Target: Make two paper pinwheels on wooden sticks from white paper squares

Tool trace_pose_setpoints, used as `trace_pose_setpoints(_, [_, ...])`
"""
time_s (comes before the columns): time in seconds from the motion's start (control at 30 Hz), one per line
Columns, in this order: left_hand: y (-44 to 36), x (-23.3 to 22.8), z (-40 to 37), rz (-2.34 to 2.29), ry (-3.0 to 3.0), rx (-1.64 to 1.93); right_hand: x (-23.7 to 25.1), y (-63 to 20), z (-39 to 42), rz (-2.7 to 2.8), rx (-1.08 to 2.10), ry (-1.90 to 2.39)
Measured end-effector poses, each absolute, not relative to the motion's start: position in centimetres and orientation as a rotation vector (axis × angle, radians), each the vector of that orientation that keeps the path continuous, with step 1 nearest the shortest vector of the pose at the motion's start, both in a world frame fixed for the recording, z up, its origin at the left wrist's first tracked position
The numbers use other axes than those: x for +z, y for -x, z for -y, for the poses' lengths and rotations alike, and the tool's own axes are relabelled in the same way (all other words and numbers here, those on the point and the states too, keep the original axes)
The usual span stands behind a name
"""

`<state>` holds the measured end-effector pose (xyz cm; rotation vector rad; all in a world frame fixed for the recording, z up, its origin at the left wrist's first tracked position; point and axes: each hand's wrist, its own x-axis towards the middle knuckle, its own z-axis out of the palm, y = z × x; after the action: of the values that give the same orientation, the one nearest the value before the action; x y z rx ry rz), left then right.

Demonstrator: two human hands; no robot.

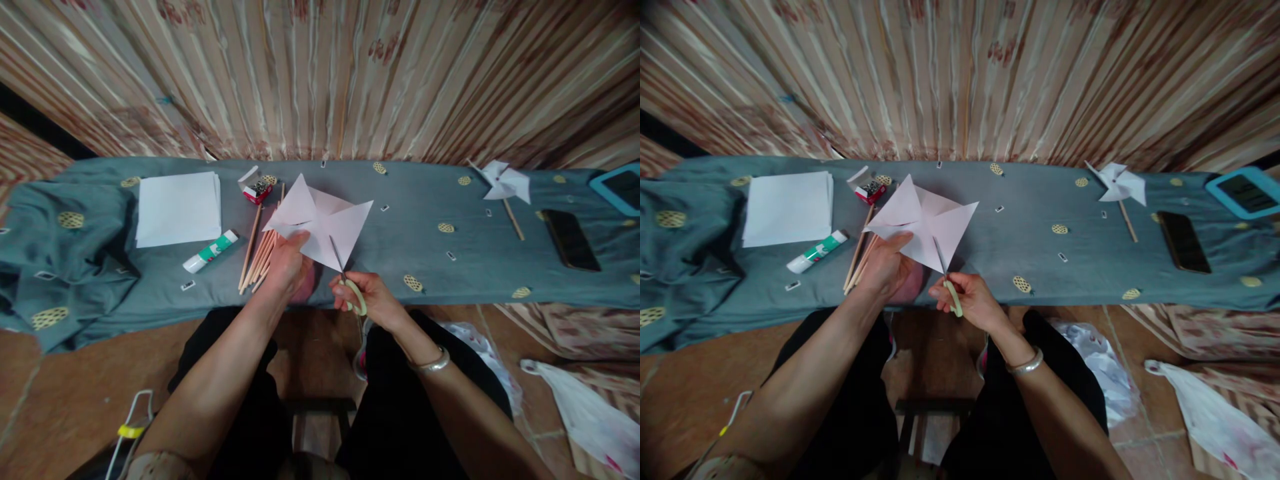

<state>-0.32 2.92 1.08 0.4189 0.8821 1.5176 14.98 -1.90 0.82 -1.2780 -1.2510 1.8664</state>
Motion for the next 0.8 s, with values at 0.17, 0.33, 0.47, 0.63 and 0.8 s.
trace_pose_setpoints(0.17, [0.26,0.89,-2.96,-0.869,-0.421,1.518,0.59,-15.18,1.9,1.277,1.856,1.269])
trace_pose_setpoints(0.33, [0.3,0.89,-2.97,-0.876,-0.407,1.523,0.52,-15.2,1.91,1.285,1.832,1.272])
trace_pose_setpoints(0.47, [0.32,0.93,-2.97,-0.868,-0.421,1.516,0.5,-15.1,1.85,1.267,1.829,1.28])
trace_pose_setpoints(0.63, [0.35,0.91,-2.94,-0.866,-0.433,1.529,0.53,-14.97,1.84,1.251,1.833,1.293])
trace_pose_setpoints(0.8, [0.19,0.49,-2.64,-0.916,-0.403,1.456,1.06,-14.98,1.78,1.267,1.825,1.329])
